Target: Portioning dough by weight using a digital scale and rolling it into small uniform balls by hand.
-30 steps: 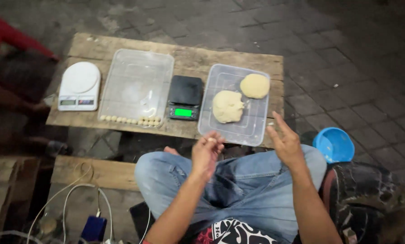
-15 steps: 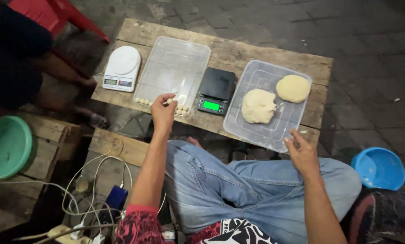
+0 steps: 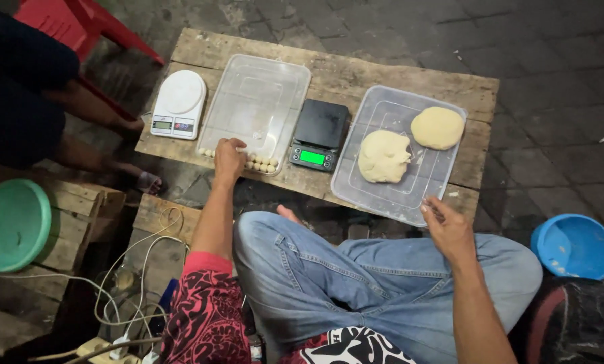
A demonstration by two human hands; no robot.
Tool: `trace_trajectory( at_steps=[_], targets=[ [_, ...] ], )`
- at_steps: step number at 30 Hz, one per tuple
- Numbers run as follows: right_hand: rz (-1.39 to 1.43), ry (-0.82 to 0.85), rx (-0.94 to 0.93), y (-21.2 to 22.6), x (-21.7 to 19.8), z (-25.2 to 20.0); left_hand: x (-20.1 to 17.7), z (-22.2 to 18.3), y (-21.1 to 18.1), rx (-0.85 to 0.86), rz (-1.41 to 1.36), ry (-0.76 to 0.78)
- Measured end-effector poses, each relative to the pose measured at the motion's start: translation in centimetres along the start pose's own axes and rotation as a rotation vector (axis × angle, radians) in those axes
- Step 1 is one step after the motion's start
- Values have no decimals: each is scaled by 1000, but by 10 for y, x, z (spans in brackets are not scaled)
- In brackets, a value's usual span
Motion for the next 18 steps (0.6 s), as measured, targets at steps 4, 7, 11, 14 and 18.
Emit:
trace_trajectory(
  at_steps=[4, 7, 11, 14, 18],
  targets=[
    [-19, -5, -20, 2, 1, 0, 8, 3, -2, 65, 88, 88],
    [-47, 7, -19, 13, -2, -4, 6, 1, -10, 84, 156, 116],
    [-45, 20, 12, 22, -4, -7, 13, 10, 2, 94, 257, 160],
    [-38, 19, 38, 19, -1, -5, 16, 12, 9, 61, 286, 172],
    [-55, 27, 71, 18, -2, -7, 6, 6, -7, 81, 277, 240]
  ],
)
Point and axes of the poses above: each hand's wrist, its own z-axis towards the middle knuckle, its own x-axis out of the palm, y = z × x, the point moved 2 cm from there along z, towards the middle knuckle, and after that the axes turned 6 degrees about x, right-handed, at the moved point
